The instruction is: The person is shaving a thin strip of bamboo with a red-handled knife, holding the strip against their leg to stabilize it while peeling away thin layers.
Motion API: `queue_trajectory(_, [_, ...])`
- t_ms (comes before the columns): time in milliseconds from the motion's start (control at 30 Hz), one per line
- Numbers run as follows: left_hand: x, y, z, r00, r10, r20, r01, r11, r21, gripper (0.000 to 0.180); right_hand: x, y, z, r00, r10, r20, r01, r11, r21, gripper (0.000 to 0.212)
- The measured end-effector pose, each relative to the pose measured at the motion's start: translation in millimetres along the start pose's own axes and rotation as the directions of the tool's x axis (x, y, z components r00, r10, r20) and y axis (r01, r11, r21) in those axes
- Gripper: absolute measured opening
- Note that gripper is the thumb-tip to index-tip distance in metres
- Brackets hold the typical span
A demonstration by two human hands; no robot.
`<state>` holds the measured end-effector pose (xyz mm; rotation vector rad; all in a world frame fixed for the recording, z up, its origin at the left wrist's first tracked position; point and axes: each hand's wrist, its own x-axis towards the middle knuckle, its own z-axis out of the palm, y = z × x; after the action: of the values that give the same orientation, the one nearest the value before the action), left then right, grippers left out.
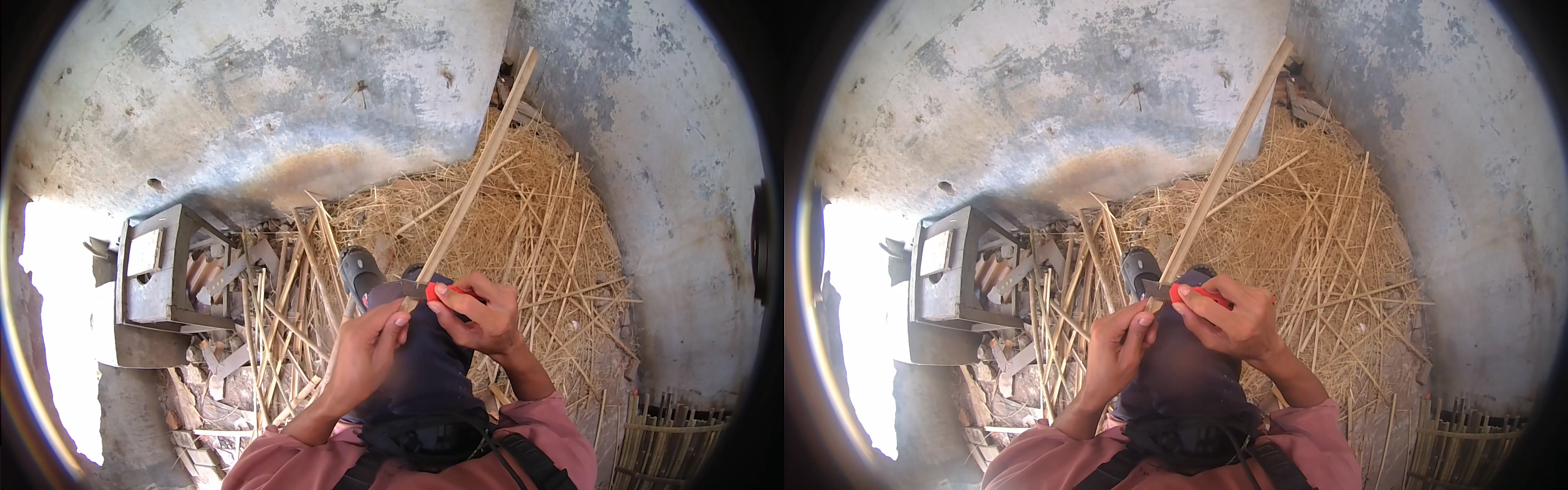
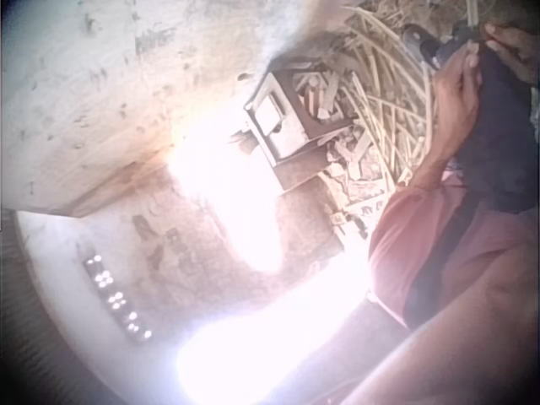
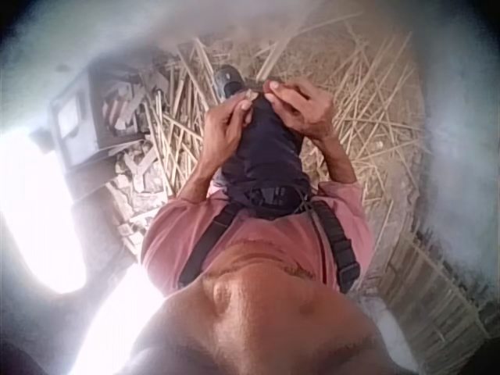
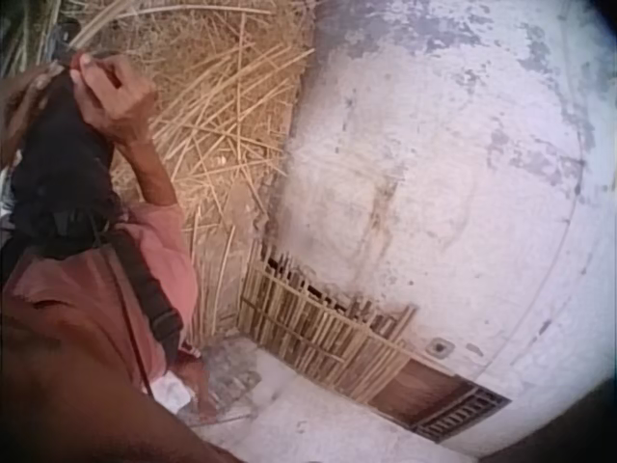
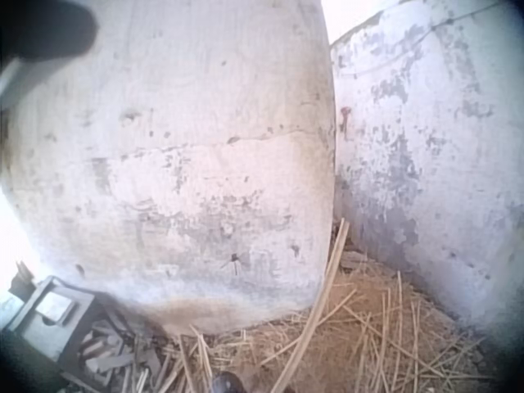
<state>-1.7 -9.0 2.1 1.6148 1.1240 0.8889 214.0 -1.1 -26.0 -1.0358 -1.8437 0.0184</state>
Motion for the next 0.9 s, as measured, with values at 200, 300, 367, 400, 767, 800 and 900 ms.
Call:
queue_trajectory(200, [-3,2,0,1.0,0.019,0.002,-0.019,1.0,0.018,0.026,-1,1,-1,1.0,-0.018,-0.01,0.018,1.0,0.003,0.032])
queue_trajectory(300, [-4,5,1,1.0,0.024,-0.01,-0.023,1.0,0.012,0.025,-1,0,-2,0.999,-0.027,-0.017,0.027,1.0,-0.002,0.033])
queue_trajectory(367, [-6,4,0,1.0,0.018,-0.009,-0.018,1.0,0.014,0.025,0,0,-2,0.999,-0.036,-0.025,0.036,0.999,-0.007,0.033])
queue_trajectory(400, [-6,3,0,1.0,0.025,-0.003,-0.024,0.999,0.021,0.025,0,-1,-2,0.999,-0.037,-0.028,0.037,0.999,-0.006,0.034])
queue_trajectory(767, [-15,4,-2,1.0,0.031,0.007,-0.031,0.999,0.045,0.031,3,-2,-5,0.998,-0.042,-0.043,0.043,0.999,0.0,0.033])
queue_trajectory(800, [-16,5,-3,1.0,0.016,0.011,-0.017,0.999,0.052,0.031,3,-1,-4,0.998,-0.035,-0.059,0.035,0.999,0.005,0.032])
queue_trajectory(900, [-22,3,-3,0.999,-0.024,0.024,0.022,0.998,0.063,0.031,2,5,-3,0.995,-0.009,-0.103,0.009,1.0,0.003,0.03])
